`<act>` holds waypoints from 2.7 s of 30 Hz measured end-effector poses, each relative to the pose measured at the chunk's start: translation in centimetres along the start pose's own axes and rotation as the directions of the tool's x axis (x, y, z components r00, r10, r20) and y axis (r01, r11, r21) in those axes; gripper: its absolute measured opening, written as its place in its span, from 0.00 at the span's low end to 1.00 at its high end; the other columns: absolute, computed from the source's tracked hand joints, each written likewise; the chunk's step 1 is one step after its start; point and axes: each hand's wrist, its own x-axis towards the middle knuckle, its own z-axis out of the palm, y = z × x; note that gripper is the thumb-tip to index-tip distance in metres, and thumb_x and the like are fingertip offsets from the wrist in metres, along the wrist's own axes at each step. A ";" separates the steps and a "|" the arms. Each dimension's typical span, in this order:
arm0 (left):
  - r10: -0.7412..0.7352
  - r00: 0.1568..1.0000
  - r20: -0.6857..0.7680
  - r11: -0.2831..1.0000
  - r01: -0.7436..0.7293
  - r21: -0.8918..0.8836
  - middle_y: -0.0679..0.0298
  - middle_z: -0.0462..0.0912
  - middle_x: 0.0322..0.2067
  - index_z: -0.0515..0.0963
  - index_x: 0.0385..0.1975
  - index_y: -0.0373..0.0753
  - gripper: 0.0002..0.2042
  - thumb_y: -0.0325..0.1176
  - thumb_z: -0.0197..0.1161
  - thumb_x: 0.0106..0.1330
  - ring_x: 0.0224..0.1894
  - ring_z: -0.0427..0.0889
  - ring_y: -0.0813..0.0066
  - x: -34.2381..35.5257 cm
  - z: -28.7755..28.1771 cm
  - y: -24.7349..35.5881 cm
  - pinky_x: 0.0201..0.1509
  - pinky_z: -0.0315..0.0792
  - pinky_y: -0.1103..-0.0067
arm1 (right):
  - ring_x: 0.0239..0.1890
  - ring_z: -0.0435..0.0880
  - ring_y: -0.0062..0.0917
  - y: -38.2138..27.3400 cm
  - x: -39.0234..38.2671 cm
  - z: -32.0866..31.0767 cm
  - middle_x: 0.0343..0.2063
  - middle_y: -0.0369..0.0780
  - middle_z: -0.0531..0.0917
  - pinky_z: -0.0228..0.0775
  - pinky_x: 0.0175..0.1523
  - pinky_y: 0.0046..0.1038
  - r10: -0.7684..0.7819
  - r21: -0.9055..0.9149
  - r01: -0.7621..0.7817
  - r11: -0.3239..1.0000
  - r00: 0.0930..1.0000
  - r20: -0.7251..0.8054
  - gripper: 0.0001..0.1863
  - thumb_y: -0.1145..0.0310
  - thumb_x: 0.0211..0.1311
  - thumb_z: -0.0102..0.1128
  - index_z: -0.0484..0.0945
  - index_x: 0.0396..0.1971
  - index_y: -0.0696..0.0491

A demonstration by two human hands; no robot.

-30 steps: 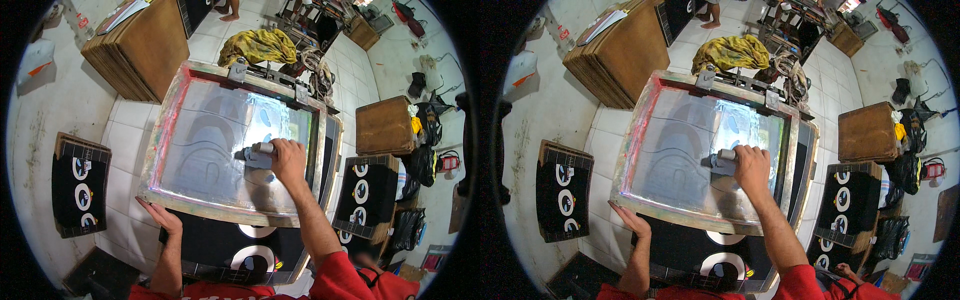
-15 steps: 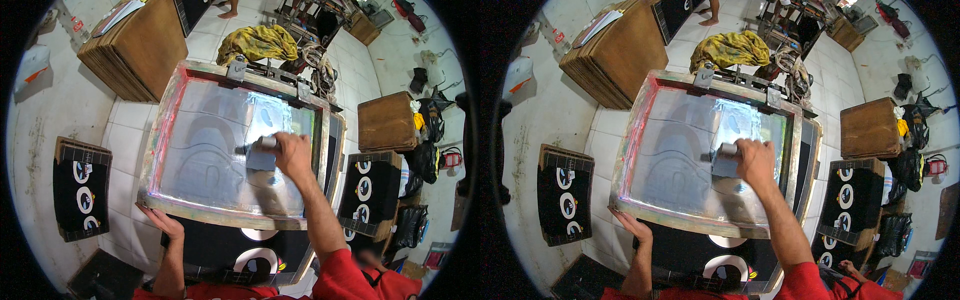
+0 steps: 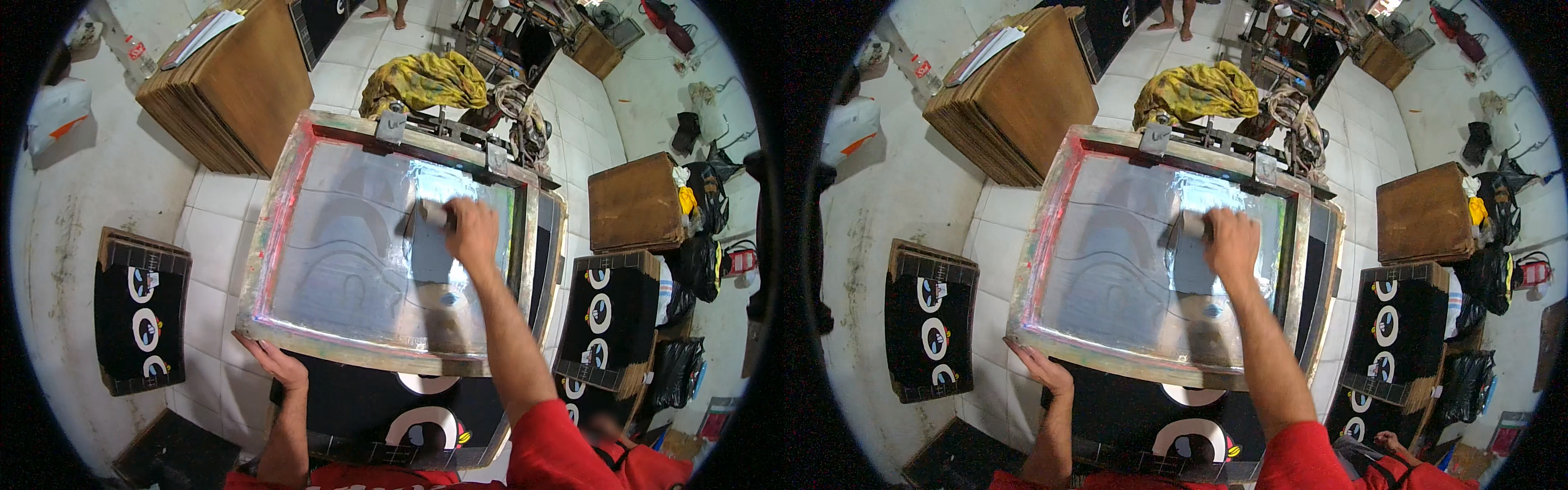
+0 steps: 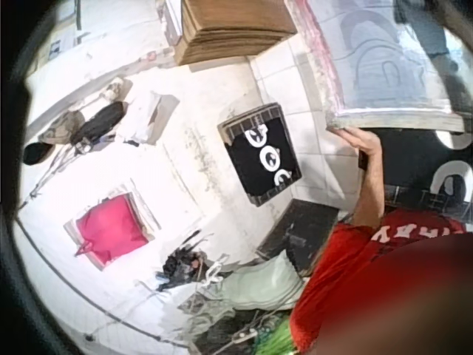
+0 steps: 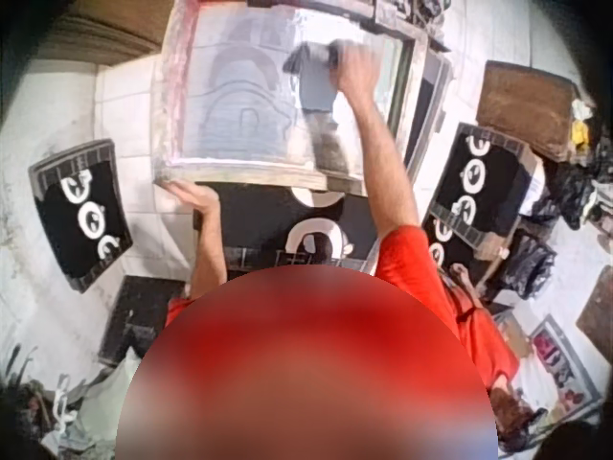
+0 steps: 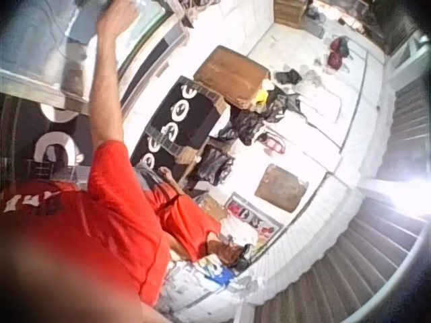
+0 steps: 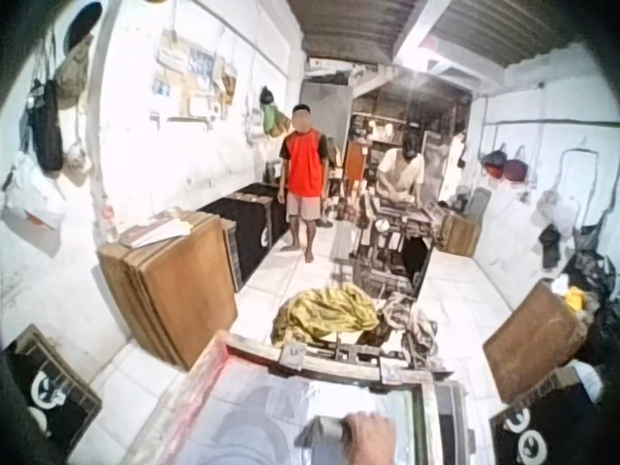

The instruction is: The person performs screen printing on black fabric using a squeegee to pull ink through a mesh frame. They repeatedly lift the frame, place a new piece of fabric, and repeat the squeegee stroke to transfer a cartoon face design onto each item.

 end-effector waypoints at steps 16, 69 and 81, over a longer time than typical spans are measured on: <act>-0.061 0.998 -0.030 0.919 0.045 -0.393 0.45 0.53 0.77 0.52 0.78 0.30 0.29 0.35 0.42 0.81 0.73 0.65 0.57 3.1 -3.7 10.6 0.73 0.62 0.69 | 0.60 0.81 0.42 -10.1 -21.5 -13.3 0.55 0.40 0.86 0.74 0.65 0.40 0.084 0.279 0.077 0.957 0.848 -0.523 0.32 0.90 0.43 0.53 0.85 0.51 0.51; 0.045 0.990 0.133 0.458 -0.139 0.878 0.52 0.85 0.26 0.82 0.27 0.39 0.16 0.46 0.64 0.70 0.31 0.85 0.46 10.4 -35.7 -9.4 0.37 0.76 0.59 | 0.61 0.83 0.41 1.2 15.4 -37.4 0.59 0.46 0.83 0.71 0.64 0.38 0.097 -0.098 -0.197 0.975 0.785 -0.611 0.38 0.40 0.60 0.65 0.74 0.69 0.38; 0.029 0.986 -0.163 0.832 0.066 0.551 0.69 0.75 0.22 0.77 0.23 0.34 0.21 0.44 0.63 0.74 0.27 0.68 0.77 24.8 -68.2 11.3 0.33 0.64 0.71 | 0.63 0.81 0.44 0.4 16.4 -36.9 0.60 0.48 0.83 0.72 0.65 0.42 0.175 -0.042 -0.239 0.970 0.809 -0.562 0.41 0.30 0.60 0.61 0.71 0.71 0.32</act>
